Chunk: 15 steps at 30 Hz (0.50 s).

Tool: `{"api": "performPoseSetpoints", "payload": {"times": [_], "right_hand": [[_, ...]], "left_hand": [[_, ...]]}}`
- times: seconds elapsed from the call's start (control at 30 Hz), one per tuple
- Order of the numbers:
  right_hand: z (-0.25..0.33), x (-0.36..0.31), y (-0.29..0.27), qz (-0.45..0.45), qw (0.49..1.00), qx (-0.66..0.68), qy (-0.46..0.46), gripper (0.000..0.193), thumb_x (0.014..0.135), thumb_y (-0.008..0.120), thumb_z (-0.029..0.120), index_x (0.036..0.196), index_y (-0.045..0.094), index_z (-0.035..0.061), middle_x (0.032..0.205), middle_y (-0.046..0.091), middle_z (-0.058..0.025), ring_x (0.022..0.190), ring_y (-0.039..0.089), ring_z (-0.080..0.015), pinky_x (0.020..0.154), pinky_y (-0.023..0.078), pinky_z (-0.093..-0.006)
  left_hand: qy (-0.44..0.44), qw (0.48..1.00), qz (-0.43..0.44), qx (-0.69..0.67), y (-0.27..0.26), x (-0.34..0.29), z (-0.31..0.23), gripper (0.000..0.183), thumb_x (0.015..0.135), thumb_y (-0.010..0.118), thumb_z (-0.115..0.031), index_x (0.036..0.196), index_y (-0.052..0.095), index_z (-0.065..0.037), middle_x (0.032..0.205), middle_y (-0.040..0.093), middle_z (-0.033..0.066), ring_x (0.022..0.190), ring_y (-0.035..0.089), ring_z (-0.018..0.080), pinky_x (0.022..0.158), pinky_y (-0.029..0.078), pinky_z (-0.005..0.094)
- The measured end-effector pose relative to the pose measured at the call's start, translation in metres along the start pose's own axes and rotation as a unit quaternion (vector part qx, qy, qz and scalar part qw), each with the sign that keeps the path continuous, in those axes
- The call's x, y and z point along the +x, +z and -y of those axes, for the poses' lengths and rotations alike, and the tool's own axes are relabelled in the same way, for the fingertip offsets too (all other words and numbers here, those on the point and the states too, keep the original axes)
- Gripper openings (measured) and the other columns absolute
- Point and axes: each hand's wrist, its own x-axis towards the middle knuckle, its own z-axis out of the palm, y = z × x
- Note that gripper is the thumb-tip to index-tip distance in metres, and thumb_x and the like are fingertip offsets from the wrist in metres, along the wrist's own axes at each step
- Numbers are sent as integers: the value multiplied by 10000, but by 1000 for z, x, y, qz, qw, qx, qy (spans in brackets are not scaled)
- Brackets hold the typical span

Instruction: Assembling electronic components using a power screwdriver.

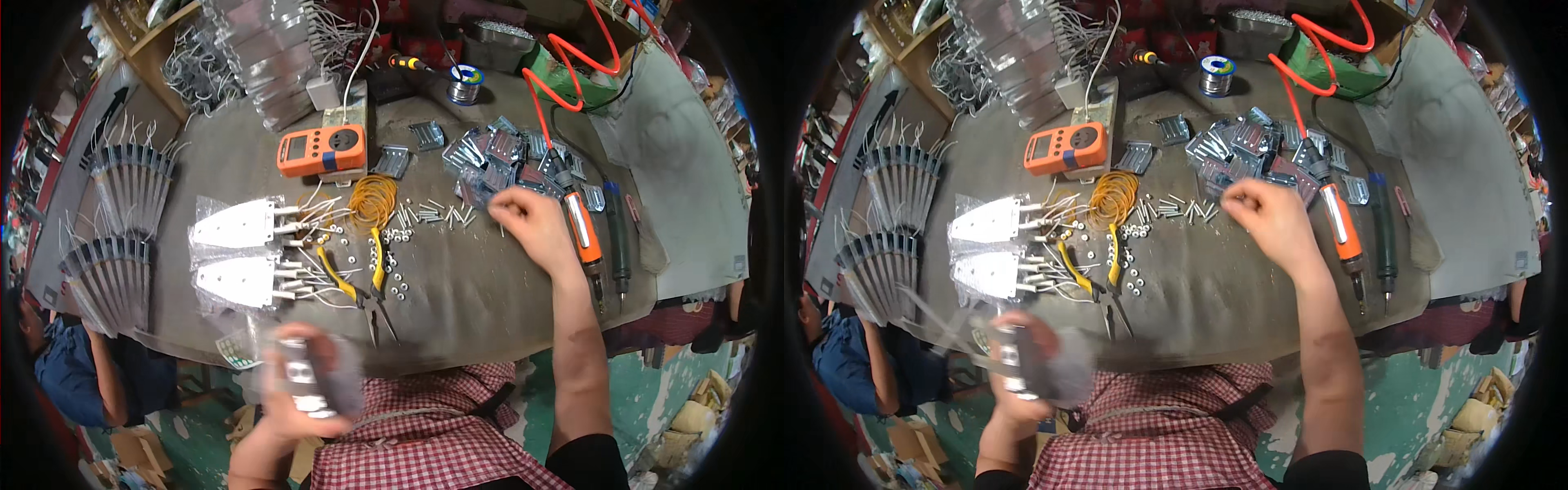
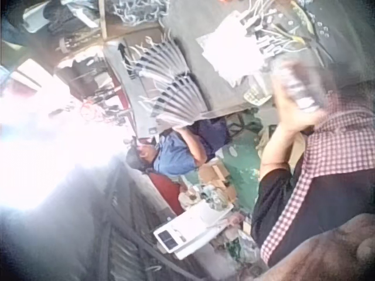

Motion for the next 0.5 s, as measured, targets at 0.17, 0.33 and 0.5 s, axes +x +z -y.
{"api": "performPoseSetpoints", "payload": {"times": [0.17, 0.33, 0.5], "right_hand": [[-35, -62, 9, -5, 959, -168, -229, 263, 704, 557, -39, 949, 615, 40, 888, 607, -118, 847, 577, -280, 734, 472, -354], [-1, -107, 22, 41, 962, 82, -258, 358, 688, 667, 33, 1037, 594, -1, 1081, 565, -142, 989, 545, -319, 851, 445, -396], [6, -132, 46, 63, 942, 222, -246, 434, 707, 690, 40, 1120, 563, -10, 1086, 581, -139, 1016, 558, -299, 867, 455, -369]], "left_hand": [[233, 965, 42, 113, 78, 23, 44, 929, 506, 892, -277, 1207, 345, -6, 949, 434, 90, 798, 463, 165, 695, 395, 301], [206, 977, 30, 55, 101, 21, 99, 1109, 538, 870, -287, 1381, 203, -16, 925, 451, 82, 816, 471, 189, 733, 400, 317], [170, 942, 235, 165, 66, 44, 67, 741, 632, 809, -212, 1256, 459, -19, 1073, 505, 134, 967, 522, 279, 863, 407, 378]]}}
